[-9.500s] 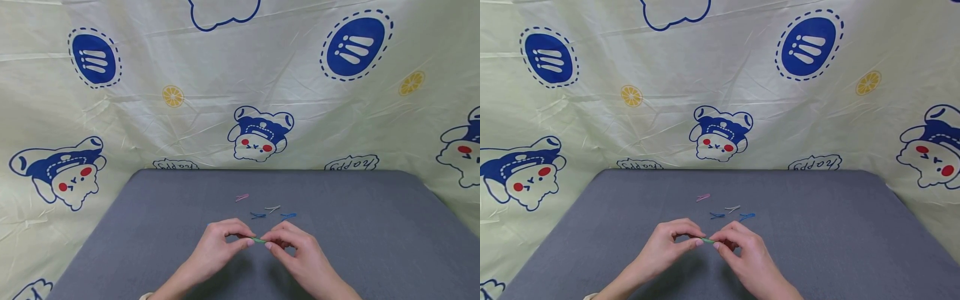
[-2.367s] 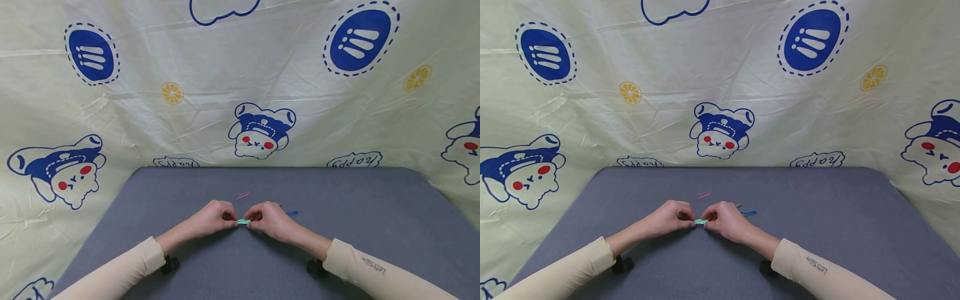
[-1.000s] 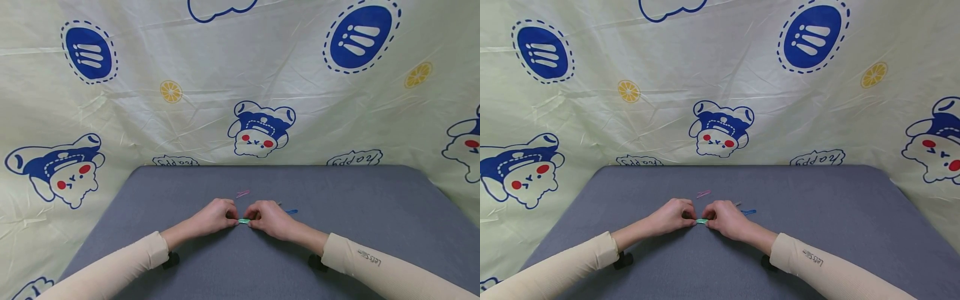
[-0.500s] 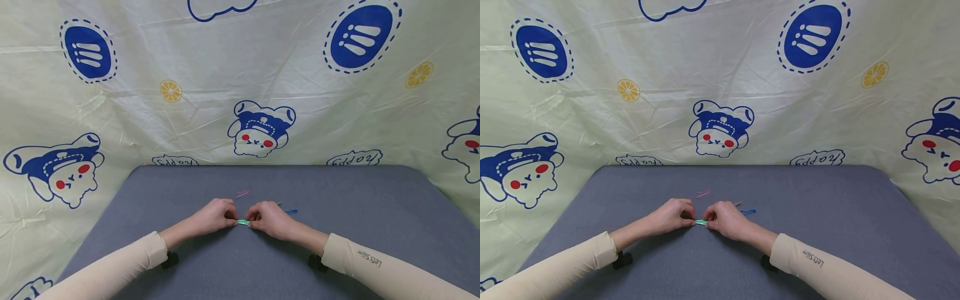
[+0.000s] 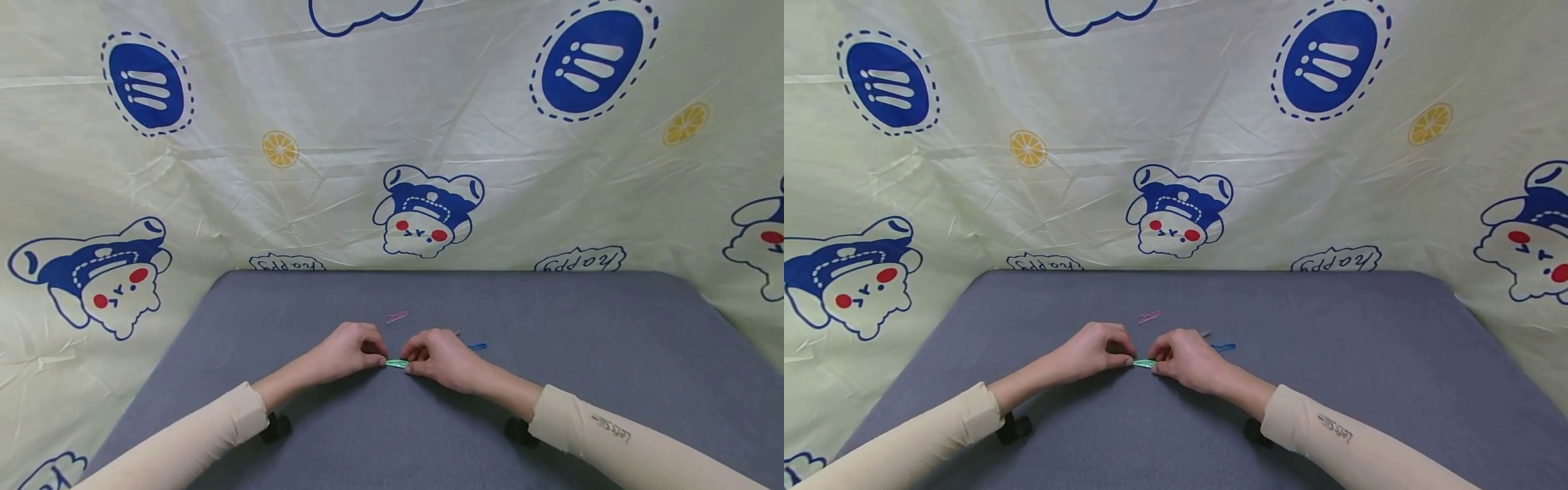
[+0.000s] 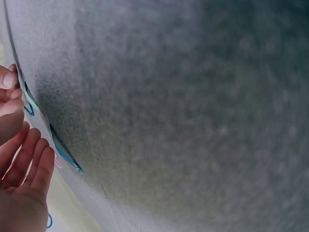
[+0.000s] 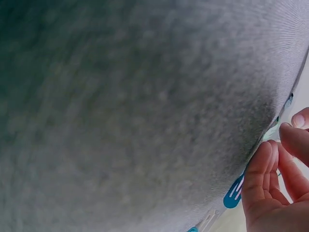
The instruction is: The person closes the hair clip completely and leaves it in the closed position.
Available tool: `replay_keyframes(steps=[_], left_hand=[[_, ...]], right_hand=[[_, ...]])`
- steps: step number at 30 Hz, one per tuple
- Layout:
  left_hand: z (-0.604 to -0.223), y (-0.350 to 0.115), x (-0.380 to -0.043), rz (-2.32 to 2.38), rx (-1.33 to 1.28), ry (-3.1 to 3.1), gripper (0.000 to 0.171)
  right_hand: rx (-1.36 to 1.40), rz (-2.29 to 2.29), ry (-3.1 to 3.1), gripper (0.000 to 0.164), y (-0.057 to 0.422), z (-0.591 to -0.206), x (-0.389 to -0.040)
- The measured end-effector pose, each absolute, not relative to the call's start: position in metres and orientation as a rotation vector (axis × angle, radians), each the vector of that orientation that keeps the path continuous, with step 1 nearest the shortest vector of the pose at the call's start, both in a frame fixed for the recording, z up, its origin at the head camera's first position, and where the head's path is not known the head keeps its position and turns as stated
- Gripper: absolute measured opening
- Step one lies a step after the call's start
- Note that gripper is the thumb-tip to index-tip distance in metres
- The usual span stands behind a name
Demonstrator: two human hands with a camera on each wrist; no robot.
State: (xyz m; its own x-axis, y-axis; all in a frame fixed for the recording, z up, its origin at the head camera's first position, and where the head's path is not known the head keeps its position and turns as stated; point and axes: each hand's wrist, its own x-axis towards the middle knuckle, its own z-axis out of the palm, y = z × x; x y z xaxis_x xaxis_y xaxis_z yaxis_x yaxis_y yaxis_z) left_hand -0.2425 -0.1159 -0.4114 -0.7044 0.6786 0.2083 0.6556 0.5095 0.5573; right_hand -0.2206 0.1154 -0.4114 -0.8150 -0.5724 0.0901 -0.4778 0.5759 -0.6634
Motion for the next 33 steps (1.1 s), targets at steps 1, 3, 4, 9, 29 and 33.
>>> replay_keyframes(steps=[1,3,4,9,29,33], left_hand=[[-0.411,-0.116,-0.242,0.987,1.179,2.697,0.005],[-0.411,-0.118,-0.241,1.021,1.150,2.693,0.005],[-0.410,-0.118,-0.241,1.039,1.138,2.689,0.005],[-0.406,-0.122,-0.240,1.110,1.065,2.681,0.006],[-0.397,-0.122,-0.247,1.273,0.944,2.745,0.009],[-0.396,-0.122,-0.253,1.288,0.896,2.745,0.011]], right_hand=[[-0.891,-1.070,2.664,0.012,0.115,-0.411,-0.220],[-0.884,-1.083,2.664,0.013,0.115,-0.409,-0.219],[-0.876,-1.085,2.665,0.013,0.115,-0.408,-0.219],[-0.819,-1.112,2.675,0.015,0.116,-0.401,-0.215],[-0.853,-1.214,2.724,0.020,0.129,-0.385,-0.229],[-0.867,-1.213,2.745,0.019,0.131,-0.383,-0.235]])
